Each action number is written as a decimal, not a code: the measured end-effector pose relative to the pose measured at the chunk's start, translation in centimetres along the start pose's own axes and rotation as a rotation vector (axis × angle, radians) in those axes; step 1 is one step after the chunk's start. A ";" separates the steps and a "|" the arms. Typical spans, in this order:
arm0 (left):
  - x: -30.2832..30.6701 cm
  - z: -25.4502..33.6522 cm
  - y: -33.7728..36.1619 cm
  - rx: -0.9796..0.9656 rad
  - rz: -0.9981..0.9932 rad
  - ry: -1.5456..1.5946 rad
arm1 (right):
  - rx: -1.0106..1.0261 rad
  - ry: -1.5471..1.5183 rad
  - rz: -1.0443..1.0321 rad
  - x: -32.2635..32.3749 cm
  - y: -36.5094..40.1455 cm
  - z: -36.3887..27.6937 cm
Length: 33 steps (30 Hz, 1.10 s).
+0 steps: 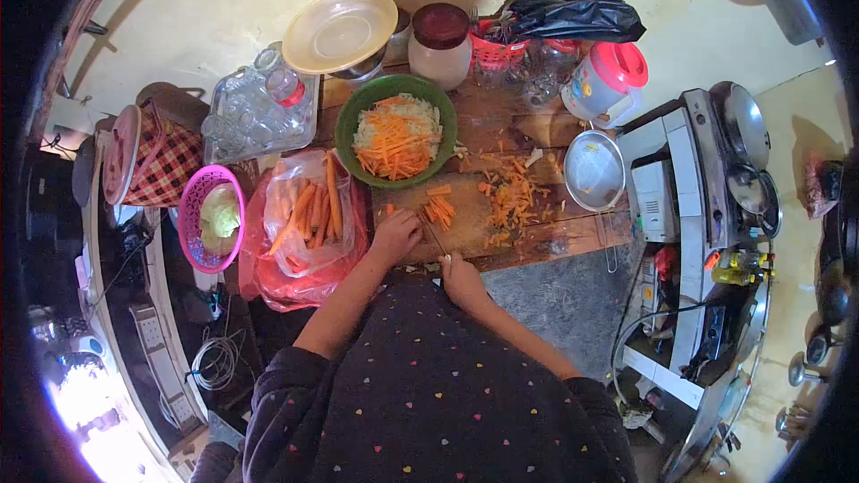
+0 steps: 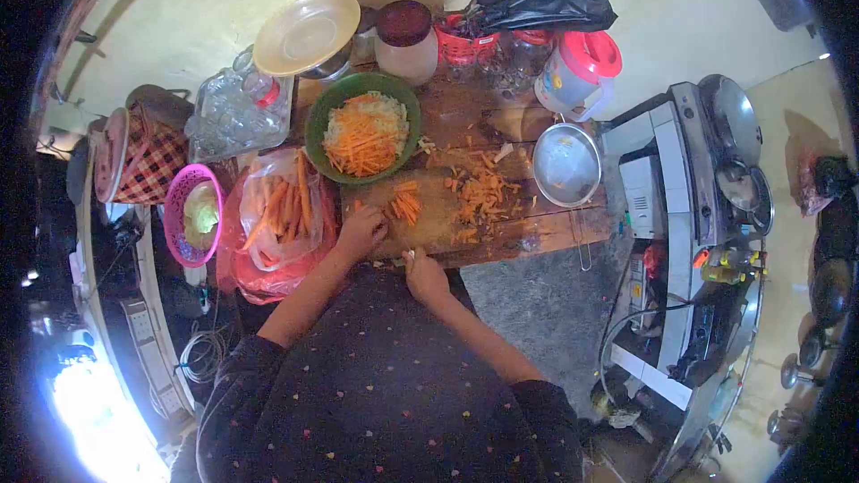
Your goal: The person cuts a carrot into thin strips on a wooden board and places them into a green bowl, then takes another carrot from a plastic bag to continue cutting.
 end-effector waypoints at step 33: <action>-0.3 0.9 -0.7 0.059 0.069 0.103 | -0.106 -0.001 -0.013 2.6 1.4 0.7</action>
Point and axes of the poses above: each hand's wrist, its own y-axis away from the middle knuckle, its own x-axis out of the back of the hand, z = x × y, the point moved 1 cm from there along -y, towards the middle knuckle, and after that the axes turned 14 degrees about -z, right-handed, at the moved point
